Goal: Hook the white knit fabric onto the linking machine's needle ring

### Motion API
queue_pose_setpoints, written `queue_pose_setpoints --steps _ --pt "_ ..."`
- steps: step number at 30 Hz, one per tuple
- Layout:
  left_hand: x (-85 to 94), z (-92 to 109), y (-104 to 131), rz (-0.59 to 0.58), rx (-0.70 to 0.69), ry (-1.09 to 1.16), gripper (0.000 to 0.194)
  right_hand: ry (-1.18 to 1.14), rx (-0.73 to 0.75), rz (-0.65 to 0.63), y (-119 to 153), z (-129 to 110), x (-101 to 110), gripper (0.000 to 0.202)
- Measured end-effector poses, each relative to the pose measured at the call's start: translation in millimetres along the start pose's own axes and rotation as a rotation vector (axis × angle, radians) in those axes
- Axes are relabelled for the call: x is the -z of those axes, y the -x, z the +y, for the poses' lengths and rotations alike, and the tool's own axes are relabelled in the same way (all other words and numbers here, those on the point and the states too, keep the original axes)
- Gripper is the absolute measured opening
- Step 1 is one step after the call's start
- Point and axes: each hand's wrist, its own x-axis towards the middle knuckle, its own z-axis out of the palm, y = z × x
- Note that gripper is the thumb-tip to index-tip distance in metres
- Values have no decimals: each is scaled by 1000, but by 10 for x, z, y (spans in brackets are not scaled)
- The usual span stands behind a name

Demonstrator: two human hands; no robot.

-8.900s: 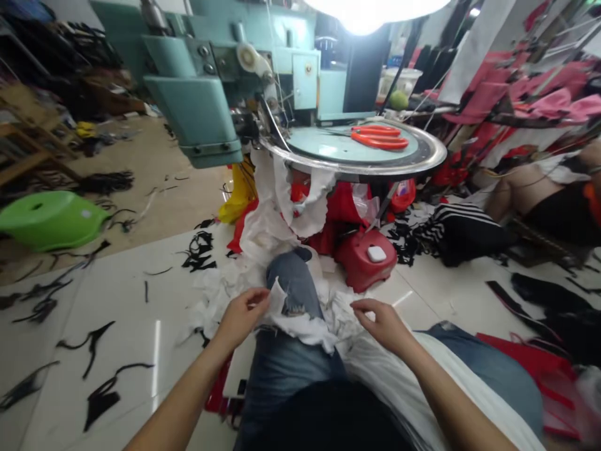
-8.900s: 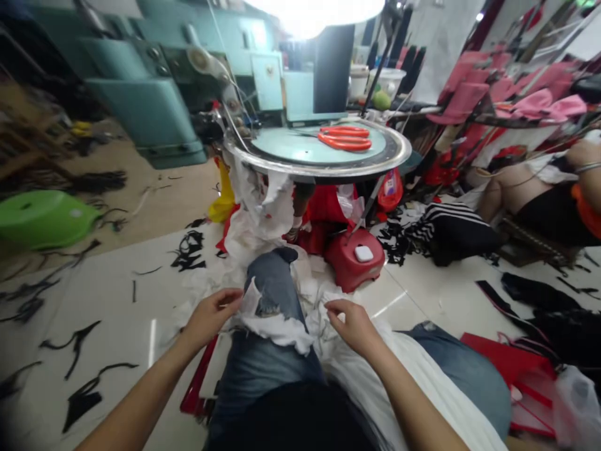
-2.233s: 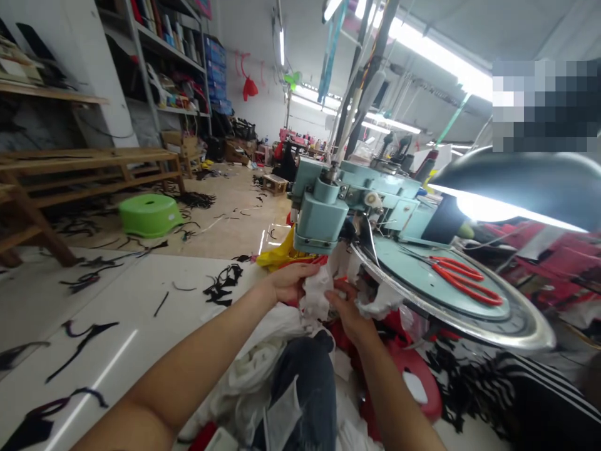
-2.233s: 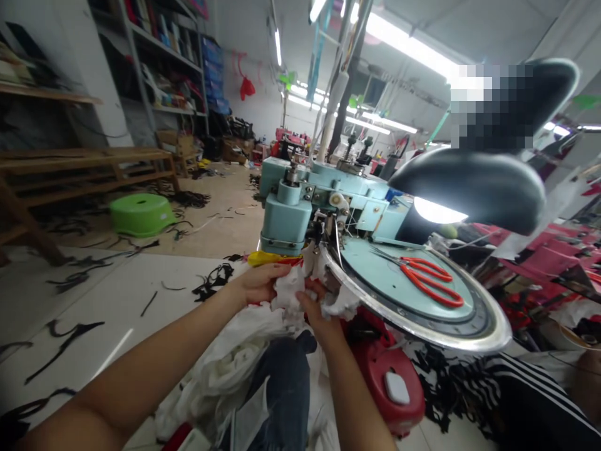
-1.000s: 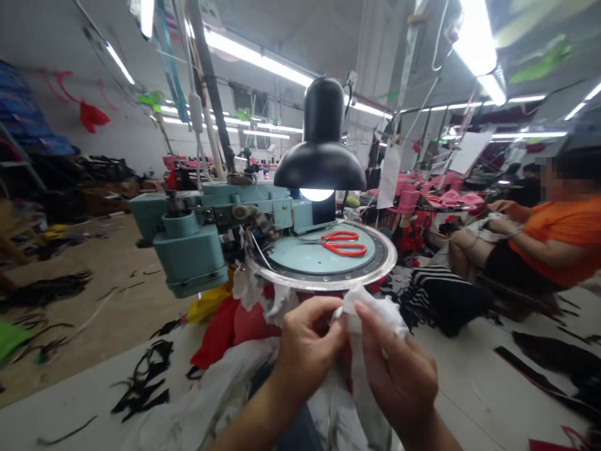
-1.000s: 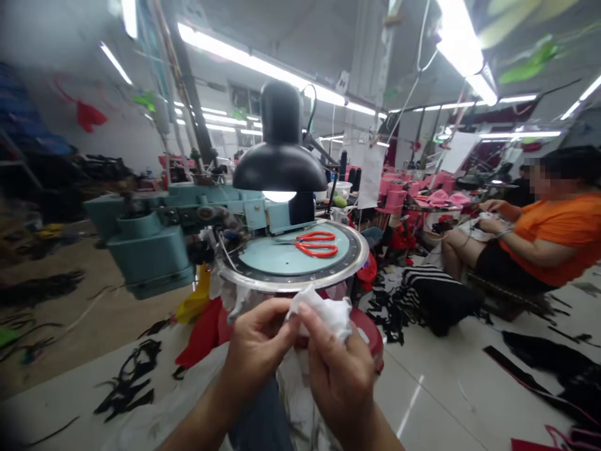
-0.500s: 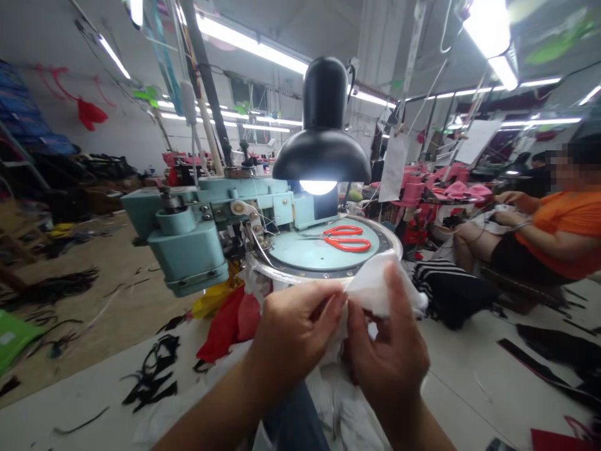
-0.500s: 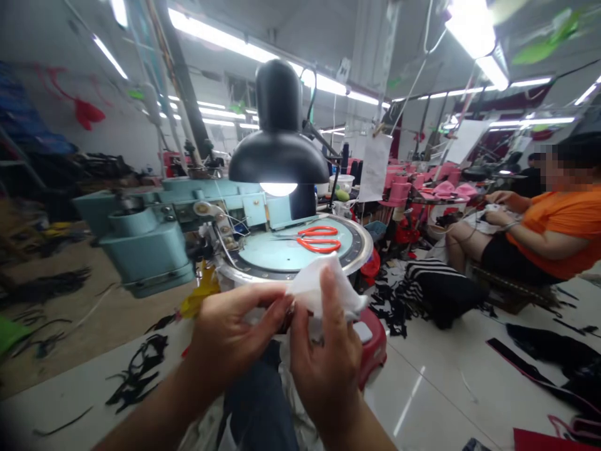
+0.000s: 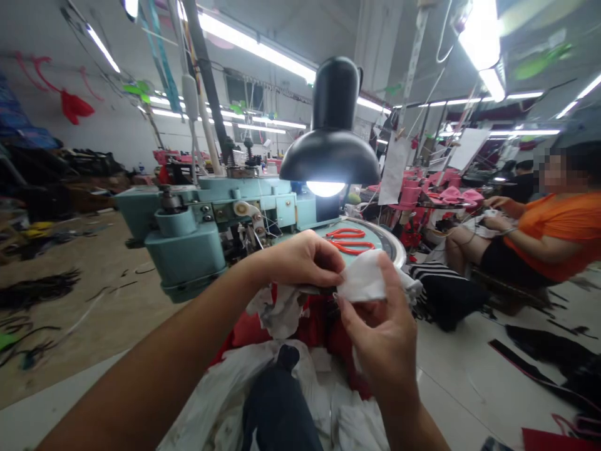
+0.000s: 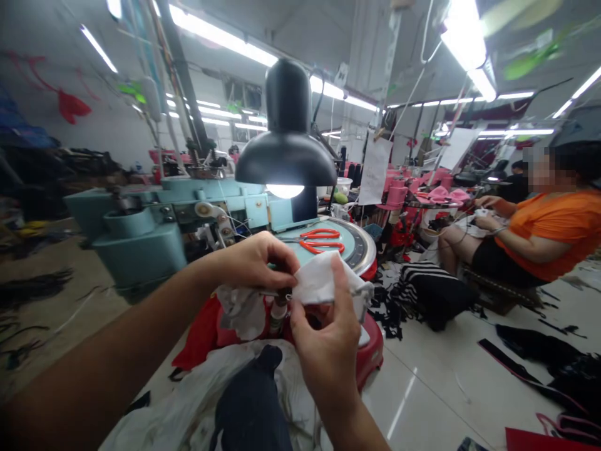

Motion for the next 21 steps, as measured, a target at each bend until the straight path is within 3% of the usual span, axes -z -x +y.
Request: queue_pose_setpoints --steps 3,7,21 --pt "10 0 -12 -26 -85 50 25 -31 -14 18 -26 36 -50 82" --pt "27 43 -25 -87 -213 -114 20 -40 -20 38 -25 58 -85 81" --pt "50 -97 -46 -84 -179 -53 22 -15 31 42 -13 109 -76 79"
